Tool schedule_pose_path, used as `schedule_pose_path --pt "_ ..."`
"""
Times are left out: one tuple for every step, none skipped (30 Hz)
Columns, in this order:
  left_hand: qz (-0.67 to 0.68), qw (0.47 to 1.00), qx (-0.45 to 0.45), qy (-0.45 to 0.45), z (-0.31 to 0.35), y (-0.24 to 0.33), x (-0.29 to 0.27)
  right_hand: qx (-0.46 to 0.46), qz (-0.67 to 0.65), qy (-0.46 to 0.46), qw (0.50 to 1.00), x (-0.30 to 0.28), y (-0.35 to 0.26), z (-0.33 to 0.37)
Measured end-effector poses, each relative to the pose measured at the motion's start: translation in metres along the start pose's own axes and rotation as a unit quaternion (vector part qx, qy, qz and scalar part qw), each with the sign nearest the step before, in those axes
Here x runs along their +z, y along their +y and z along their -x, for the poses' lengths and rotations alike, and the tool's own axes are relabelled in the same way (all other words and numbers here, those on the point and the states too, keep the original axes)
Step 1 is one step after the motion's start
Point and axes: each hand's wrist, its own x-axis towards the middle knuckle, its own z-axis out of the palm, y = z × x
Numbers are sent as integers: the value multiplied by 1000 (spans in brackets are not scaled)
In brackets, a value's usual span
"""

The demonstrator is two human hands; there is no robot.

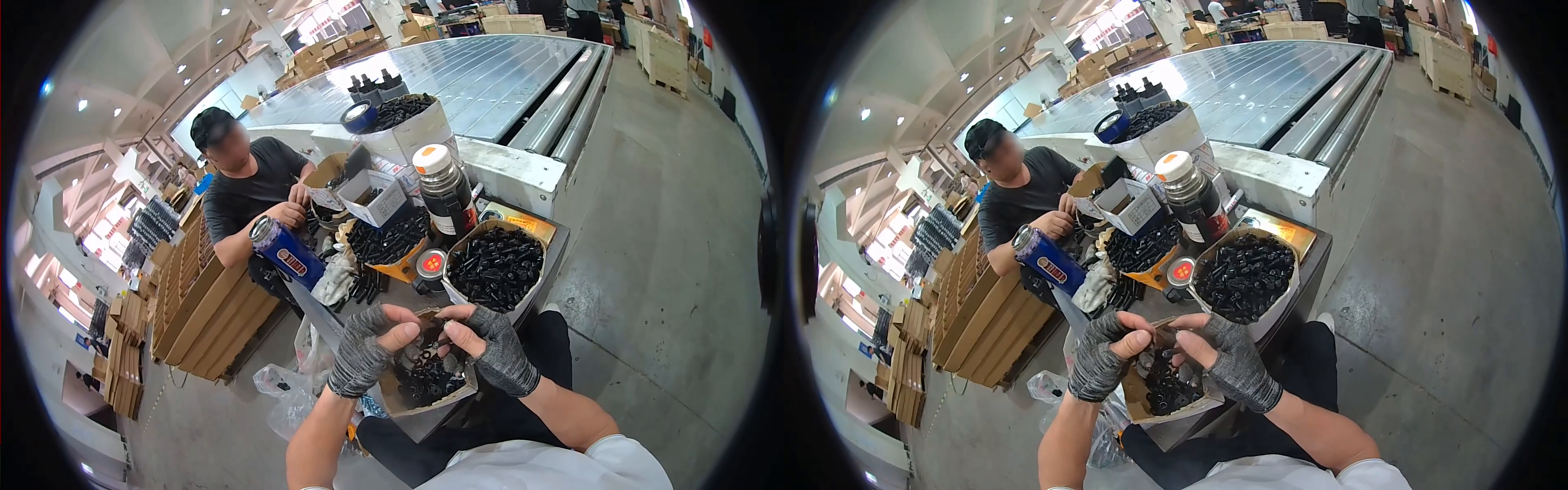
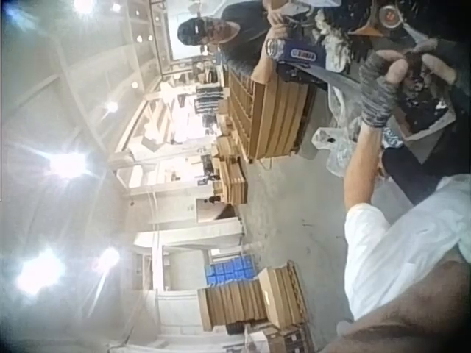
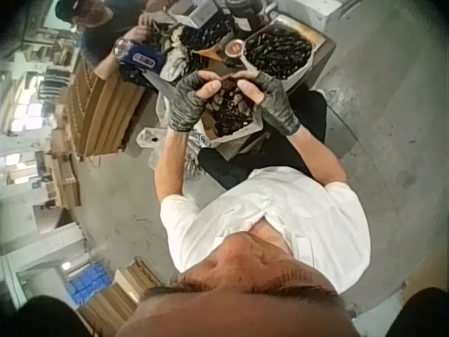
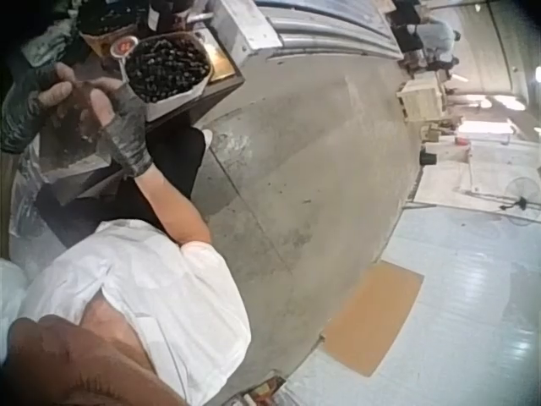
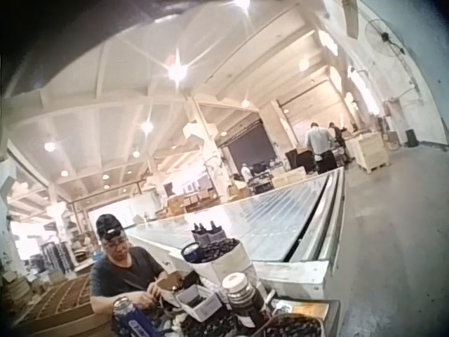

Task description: The recorder sorts and inspects small black industrial components into different containers at a factory workbench.

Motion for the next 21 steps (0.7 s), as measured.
schedule_pose_path --pt "-1 1000 -1 0 0 0 -1 -4 22 -2 1000 -1 0 0" --pt "4 1000 6 8 0 0 -2 -8 44 -4 999 -1 0 -1" --pt "9 1000 13 17 1 -1 -2 -6 44 -4 999 1 -1 0" --pt "9 1000 12 18 1 -1 -3 -7 40 -10 999 3 -3 1" --pt "-3 1000 15 13 0 0 -3 -8 37 -15 999 5 -3 1" --pt "-16 1000 19 7 -2 2 -3 -9 37 -15 999 5 -3 1" --pt "-16 1000 20 7 -2 2 -2 -6 29 -8 1000 5 -2 2" --pt "21 1000 22 5 -1 2 -2 -4 20 -1 1000 5 -2 2" --pt "58 998 23 4 0 1 -1 -4 20 -1 1000 4 -1 2" --pt "58 998 22 3 2 2 1 -14 31 16 999 4 -1 1" --pt "59 998 33 17 7 5 4 -23 42 33 998 3 0 0" --pt "61 997 41 32 10 6 6 -22 41 33 998 4 1 -2" --pt "61 997 40 32 13 4 9 -40 47 41 997 6 3 -4" --pt "35 997 55 44 15 2 12 -58 52 50 996 8 4 -6" --pt "8 996 71 55 16 2 17 -59 53 50 996 8 5 -6" --pt "3 996 77 51 17 3 20 -71 67 49 994 9 7 -6" --pt "3 996 78 50 17 3 21 -84 82 48 992 9 8 -6" --pt "-7 996 77 51 19 3 20 -84 82 46 992 11 7 -6" --pt "-17 996 76 52 20 3 20 -79 77 47 993 13 6 -5" --pt "-18 995 77 53 20 2 19 -73 73 47 993 14 6 -5" --pt "-6 994 86 61 20 1 21 -74 73 47 993 14 7 -5"
